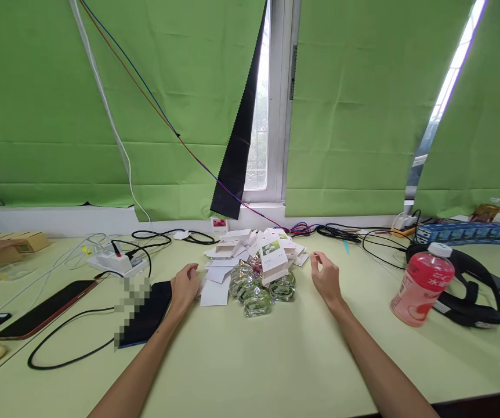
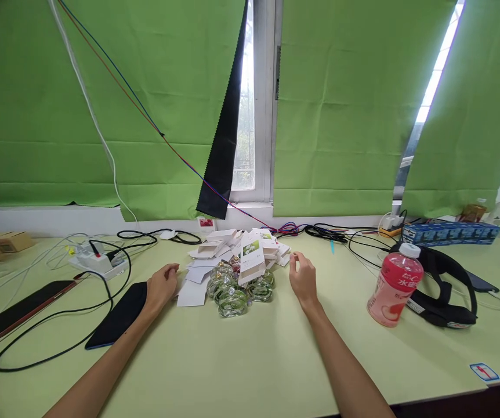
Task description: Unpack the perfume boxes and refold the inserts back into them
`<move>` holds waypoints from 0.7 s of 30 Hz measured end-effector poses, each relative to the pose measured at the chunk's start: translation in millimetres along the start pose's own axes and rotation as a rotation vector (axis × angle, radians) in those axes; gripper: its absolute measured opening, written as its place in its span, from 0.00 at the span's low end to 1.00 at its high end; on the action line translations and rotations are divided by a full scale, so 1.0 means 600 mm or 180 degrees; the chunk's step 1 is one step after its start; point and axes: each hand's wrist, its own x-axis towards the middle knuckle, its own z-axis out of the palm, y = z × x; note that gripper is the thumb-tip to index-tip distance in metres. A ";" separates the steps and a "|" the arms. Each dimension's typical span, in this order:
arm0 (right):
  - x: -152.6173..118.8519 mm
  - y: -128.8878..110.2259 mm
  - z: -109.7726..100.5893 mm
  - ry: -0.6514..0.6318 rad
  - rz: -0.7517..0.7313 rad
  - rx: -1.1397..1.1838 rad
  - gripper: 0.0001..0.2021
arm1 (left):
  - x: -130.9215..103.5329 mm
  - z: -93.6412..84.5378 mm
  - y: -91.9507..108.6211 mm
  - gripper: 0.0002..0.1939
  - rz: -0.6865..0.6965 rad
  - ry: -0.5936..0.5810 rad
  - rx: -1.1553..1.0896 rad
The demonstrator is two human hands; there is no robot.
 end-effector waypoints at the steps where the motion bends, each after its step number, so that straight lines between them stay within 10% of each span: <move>1: -0.004 -0.014 0.001 0.0189 -0.0200 0.0426 0.21 | -0.003 -0.001 0.006 0.16 0.0085 0.0067 -0.0061; 14: -0.046 -0.104 0.013 -0.0198 -0.0683 0.1424 0.27 | -0.103 -0.020 0.140 0.14 0.2566 0.0516 -0.0911; 21: -0.047 -0.111 0.008 -0.0320 -0.0784 0.1713 0.22 | -0.127 -0.011 0.151 0.18 0.2781 0.0253 -0.1069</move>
